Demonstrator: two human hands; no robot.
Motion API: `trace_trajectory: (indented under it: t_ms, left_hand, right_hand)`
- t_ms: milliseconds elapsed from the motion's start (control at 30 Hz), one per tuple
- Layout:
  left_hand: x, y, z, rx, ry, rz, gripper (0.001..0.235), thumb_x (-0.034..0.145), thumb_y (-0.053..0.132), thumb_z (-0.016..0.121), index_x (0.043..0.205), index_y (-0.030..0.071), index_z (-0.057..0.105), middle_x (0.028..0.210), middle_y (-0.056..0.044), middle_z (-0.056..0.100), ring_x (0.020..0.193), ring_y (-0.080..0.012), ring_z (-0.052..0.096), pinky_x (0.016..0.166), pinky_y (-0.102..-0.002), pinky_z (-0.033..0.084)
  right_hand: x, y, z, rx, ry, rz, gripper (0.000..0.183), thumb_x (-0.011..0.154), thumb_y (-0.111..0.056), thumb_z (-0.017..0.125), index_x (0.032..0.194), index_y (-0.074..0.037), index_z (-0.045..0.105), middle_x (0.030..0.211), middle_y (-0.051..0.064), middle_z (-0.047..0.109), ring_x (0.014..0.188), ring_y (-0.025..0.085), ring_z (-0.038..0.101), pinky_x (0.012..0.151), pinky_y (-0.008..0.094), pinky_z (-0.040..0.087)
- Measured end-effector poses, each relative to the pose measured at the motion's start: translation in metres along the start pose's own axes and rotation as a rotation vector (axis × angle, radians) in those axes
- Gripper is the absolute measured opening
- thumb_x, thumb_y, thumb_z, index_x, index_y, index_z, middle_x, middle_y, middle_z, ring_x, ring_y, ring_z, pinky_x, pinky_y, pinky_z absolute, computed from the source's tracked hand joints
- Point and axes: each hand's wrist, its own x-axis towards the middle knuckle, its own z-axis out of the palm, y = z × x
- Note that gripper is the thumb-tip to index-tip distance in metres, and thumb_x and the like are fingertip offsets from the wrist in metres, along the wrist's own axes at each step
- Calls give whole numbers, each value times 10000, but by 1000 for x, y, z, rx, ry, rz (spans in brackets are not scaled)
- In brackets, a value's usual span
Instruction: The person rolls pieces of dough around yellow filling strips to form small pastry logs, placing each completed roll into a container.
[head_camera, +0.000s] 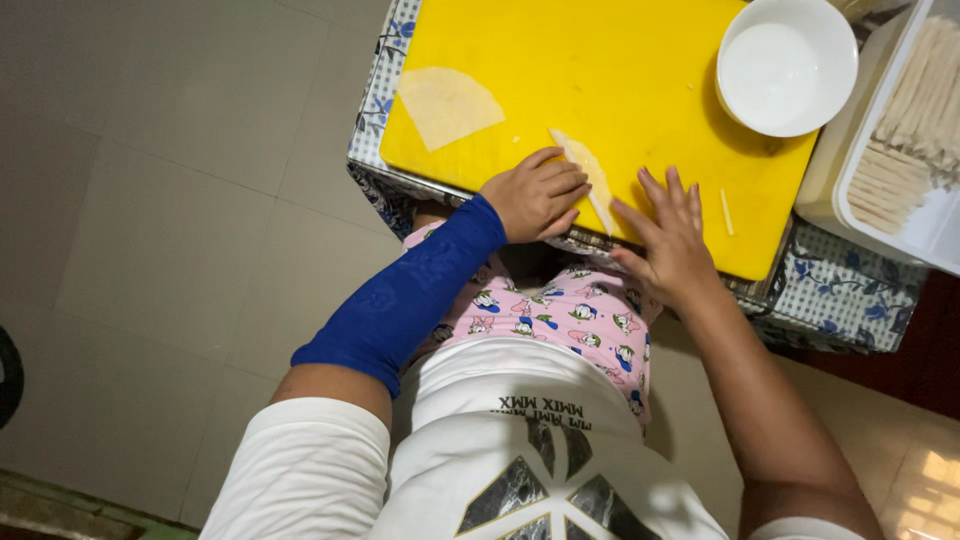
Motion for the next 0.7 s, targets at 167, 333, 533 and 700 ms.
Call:
trace_trajectory:
  t_ms: [167,333,533,700]
  left_hand:
    - [2,-1,-7,-7,-16,9,368,931,278,684,1202,29,701,1216,-102,669,1207,-251,608,1153,-466,407]
    - [3,1,-9,-50,-4,-12,389,880,264,707,1186,24,698,1192,-104,662,1198,-266,608,1132,-445,425]
    - [5,3,-9,-31,7,-28,371,915,243,714,1228,45,694,1244,-93,658,1250,-240,594,1141,-432,427]
    - [4,3,-5,4,-61,-45,488,956,364,677,1327,48,653,1339,-115,639,1312,-247,565,1164,-465,386]
  right_hand:
    - [53,-10,12,-138,-47,-32,830,914,-735,494,1589,-257,427,1703,183,241,1570,480,116,1202,724,17]
    - [89,-7,5,-178,-110,-84,838,884,-726,508,1596,-298,396,1704,168,217,1571,444,75,1180,721,-29]
    - [97,-2,1,-185,-101,-49,974,842,-756,515,1623,-207,322,1703,165,187,1571,420,48,1177,708,-51]
    - [63,3,-2,-28,72,46,937,902,-749,472,1631,-172,358,1723,224,173,1583,455,36,1222,672,-31]
